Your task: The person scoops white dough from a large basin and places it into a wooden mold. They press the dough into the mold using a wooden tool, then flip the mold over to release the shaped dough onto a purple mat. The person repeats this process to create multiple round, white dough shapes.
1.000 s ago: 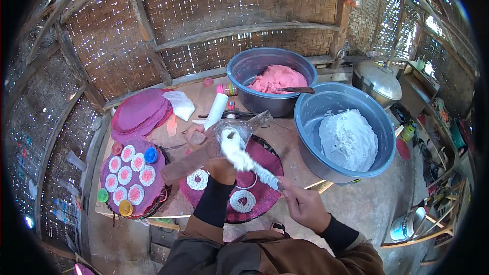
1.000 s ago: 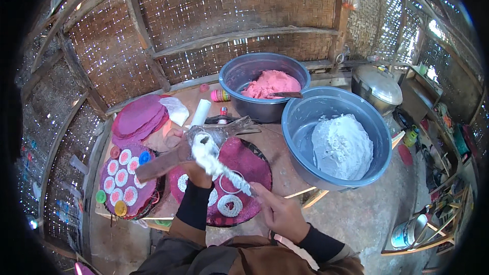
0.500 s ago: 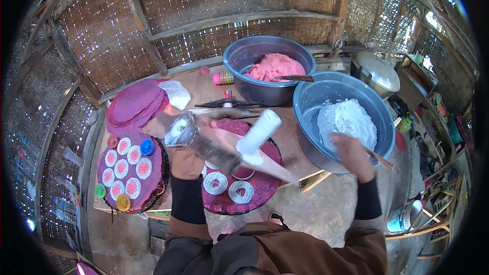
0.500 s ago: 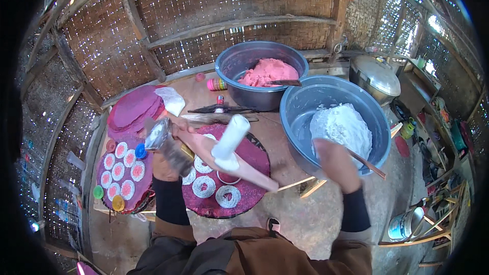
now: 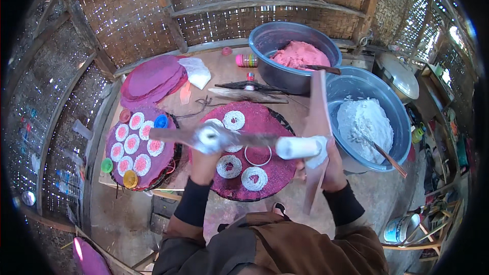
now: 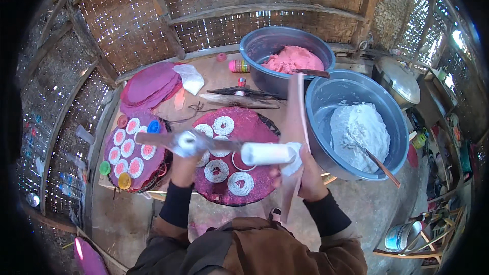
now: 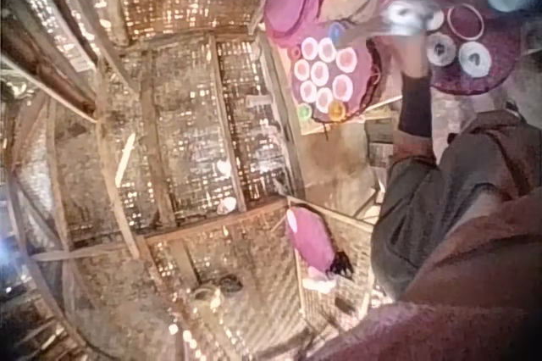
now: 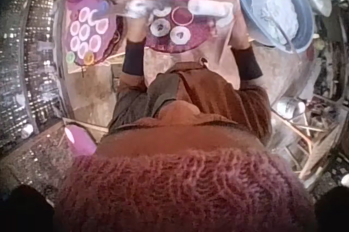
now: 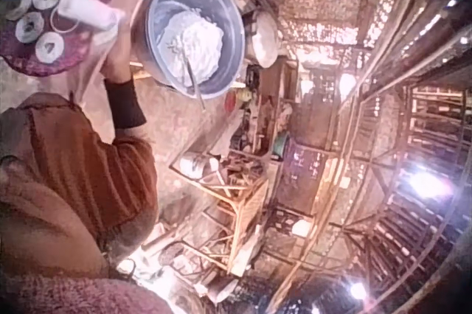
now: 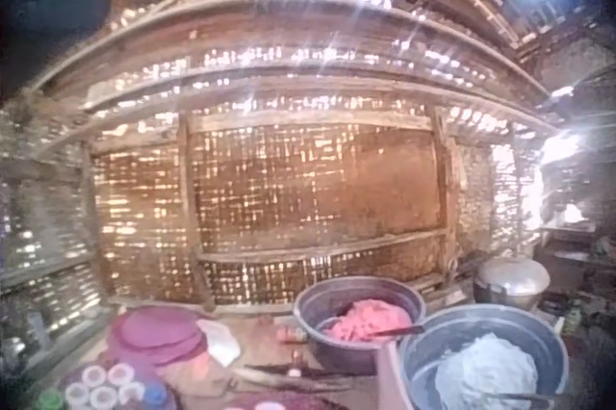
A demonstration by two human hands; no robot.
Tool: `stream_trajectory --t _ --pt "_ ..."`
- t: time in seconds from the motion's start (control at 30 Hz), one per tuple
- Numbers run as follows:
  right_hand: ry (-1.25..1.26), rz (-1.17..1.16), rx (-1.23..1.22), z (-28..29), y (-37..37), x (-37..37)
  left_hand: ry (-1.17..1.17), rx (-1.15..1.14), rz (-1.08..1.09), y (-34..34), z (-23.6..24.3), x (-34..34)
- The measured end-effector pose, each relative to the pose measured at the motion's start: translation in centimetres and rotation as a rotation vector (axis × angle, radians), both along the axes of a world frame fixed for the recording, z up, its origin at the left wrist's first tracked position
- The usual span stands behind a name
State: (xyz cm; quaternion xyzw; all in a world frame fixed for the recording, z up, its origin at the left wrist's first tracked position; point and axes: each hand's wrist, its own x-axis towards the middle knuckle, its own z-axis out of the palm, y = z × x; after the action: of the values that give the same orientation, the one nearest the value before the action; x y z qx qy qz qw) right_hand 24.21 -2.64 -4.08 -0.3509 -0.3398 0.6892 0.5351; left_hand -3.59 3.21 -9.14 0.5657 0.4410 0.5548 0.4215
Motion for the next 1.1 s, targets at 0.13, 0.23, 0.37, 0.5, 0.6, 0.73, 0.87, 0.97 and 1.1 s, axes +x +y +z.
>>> stream_trajectory --t 0.13,0.23,0.37,0.5,0.6,0.73,0.87,0.97,1.1 --pt "-0.413 0.017 0.328 0.3 0.0 -0.2 0.55 0.475 0.069 -3.7 1.2 3.2" --pt "-0.721 0.021 0.638 0.4 -0.1 -0.5 0.667 0.381 0.02 -4.5 2.5 3.3" --pt "-0.971 0.084 0.901 3.1 -0.6 -1.7 0.856 0.206 -0.146 -5.6 2.7 2.7" --pt "-1.04 0.22 0.864 0.0 -2.7 -3.6 0.601 0.311 -0.134 -7.5 2.3 5.5" --pt "-0.978 0.219 0.805 -1.9 -3.4 -3.6 0.746 0.045 -0.261 -8.8 -0.6 4.9" --pt "-0.344 0.359 0.364 -4.5 -2.4 -3.3 0.686 0.095 -0.15 -6.6 -1.8 3.8" --pt "0.058 0.771 -0.03 -9.7 -2.3 -0.9 0.707 0.372 0.36 -6.5 0.9 4.3" --pt "-0.184 0.372 0.264 -12.6 0.5 0.1 0.416 0.406 0.626 -7.6 -0.1 3.6" --pt "-0.012 0.291 0.414 -13.8 8.7 2.2 -0.3 -0.288 0.456 -12.2 -7.2 0.9"
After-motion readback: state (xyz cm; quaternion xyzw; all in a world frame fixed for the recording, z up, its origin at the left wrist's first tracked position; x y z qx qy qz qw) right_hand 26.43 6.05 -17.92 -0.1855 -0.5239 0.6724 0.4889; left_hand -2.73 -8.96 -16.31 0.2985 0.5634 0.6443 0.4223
